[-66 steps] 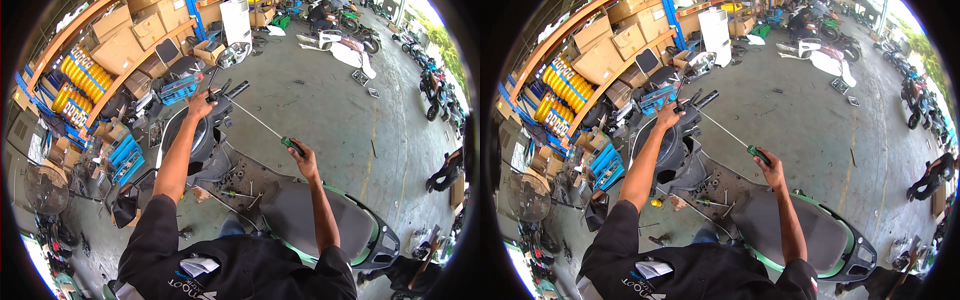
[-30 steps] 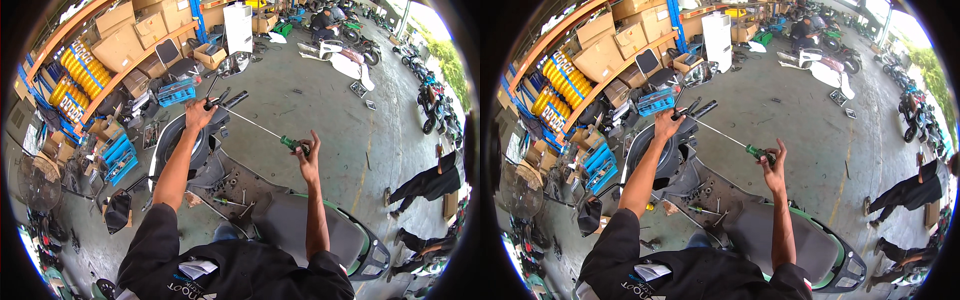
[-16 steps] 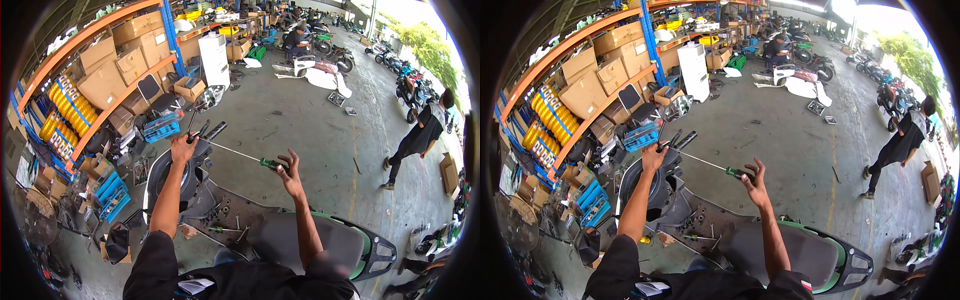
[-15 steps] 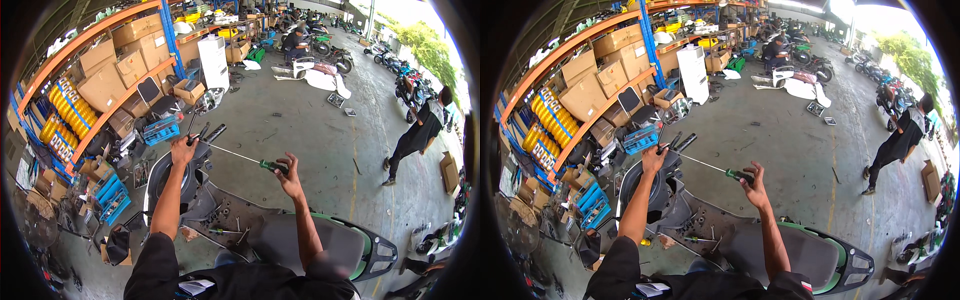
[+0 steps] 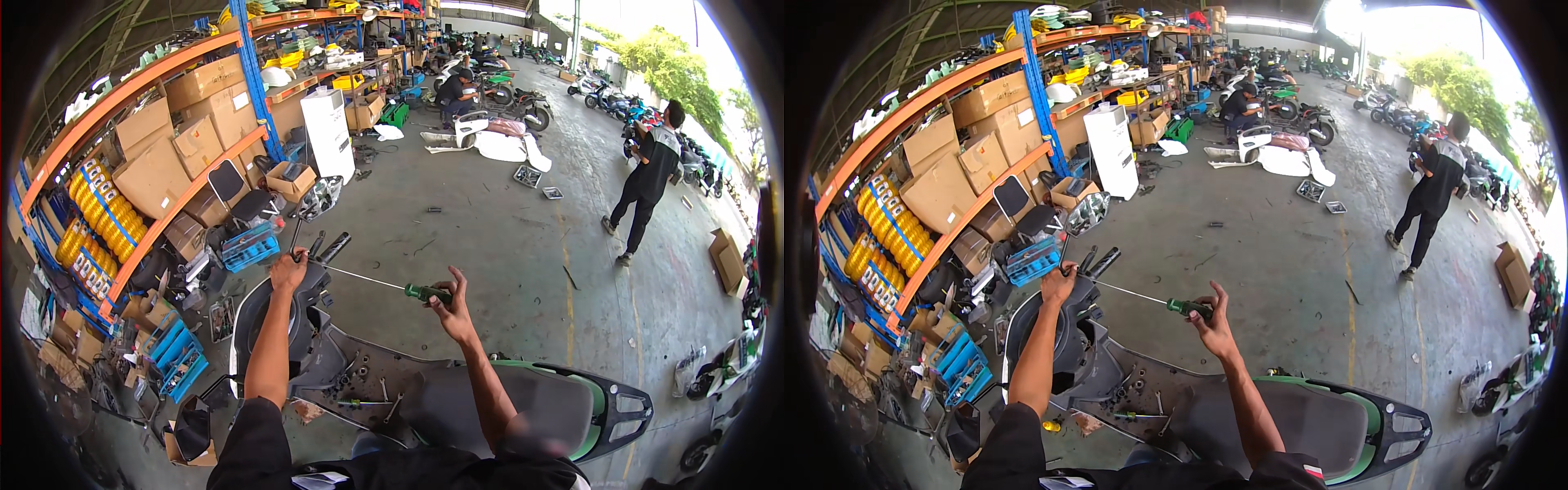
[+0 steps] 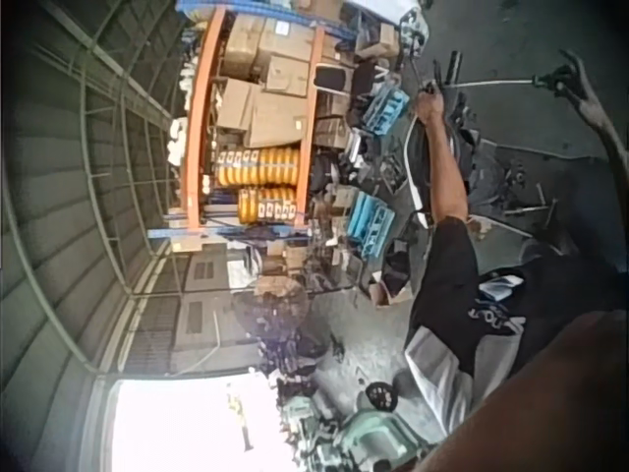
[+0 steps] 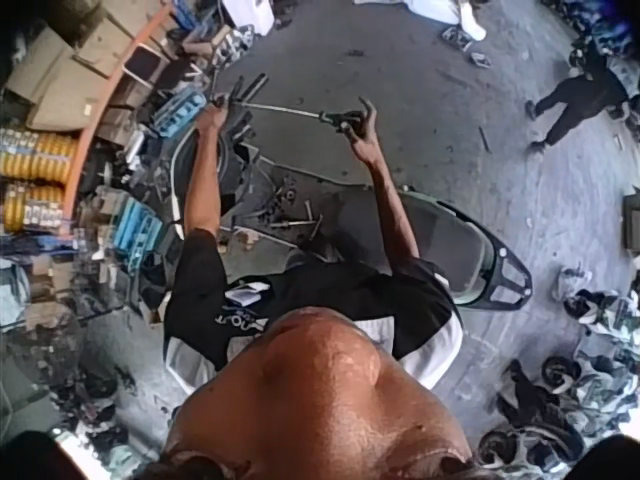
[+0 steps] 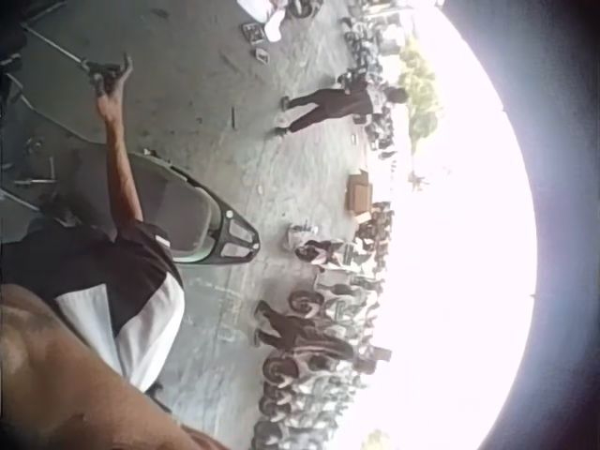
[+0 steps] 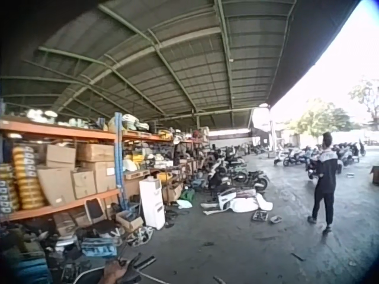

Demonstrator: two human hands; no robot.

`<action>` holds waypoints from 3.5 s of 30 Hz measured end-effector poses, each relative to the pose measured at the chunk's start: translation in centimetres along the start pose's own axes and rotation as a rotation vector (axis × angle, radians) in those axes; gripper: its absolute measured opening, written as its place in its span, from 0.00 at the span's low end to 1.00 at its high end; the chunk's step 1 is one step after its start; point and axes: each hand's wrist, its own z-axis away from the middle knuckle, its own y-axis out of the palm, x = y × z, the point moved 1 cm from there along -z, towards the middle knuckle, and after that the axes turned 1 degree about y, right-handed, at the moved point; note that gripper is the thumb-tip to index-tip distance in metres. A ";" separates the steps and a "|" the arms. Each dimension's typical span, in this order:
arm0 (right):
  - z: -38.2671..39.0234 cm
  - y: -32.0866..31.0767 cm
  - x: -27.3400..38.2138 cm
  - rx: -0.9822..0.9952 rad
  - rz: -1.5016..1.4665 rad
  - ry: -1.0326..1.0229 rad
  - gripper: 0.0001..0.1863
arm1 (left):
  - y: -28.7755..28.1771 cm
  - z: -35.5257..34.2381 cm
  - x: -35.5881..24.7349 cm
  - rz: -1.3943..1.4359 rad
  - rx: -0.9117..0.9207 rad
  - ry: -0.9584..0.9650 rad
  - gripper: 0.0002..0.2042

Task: The person handles small parts from a box by hand, then fits a plastic front panel onto the handlebar assembly of a scooter, and tightens screws on the panel using a screwdriver.

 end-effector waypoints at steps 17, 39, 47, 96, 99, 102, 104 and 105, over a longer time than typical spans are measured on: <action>-1.0 -0.4 1.3 0.126 0.248 0.373 0.33 | 1.4 -2.1 0.5 0.066 0.196 -0.205 0.14; -1.7 -1.1 2.7 0.308 0.251 0.578 0.42 | 0.6 -1.8 -0.1 0.018 0.201 -0.223 0.14; -0.7 0.2 0.6 0.153 0.224 0.335 0.32 | 0.9 -2.3 1.3 -0.012 0.170 -0.216 0.15; -6.0 -0.3 1.3 0.614 0.766 0.344 0.22 | 0.4 -1.6 -0.3 -0.040 0.165 -0.160 0.16; -3.8 1.3 4.3 0.517 1.019 -0.265 0.23 | -1.4 -1.5 2.2 0.053 0.276 -0.031 0.26; -3.8 0.2 3.6 0.574 1.161 -0.218 0.25 | -3.3 0.1 5.4 -0.228 0.241 -0.004 0.29; -3.9 -1.0 2.9 0.598 1.039 -0.121 0.25 | -7.4 2.9 5.8 -0.230 0.279 -0.320 0.27; -4.0 -0.4 3.3 0.606 1.014 -0.126 0.25 | -8.2 3.9 7.3 -0.251 0.268 -0.332 0.27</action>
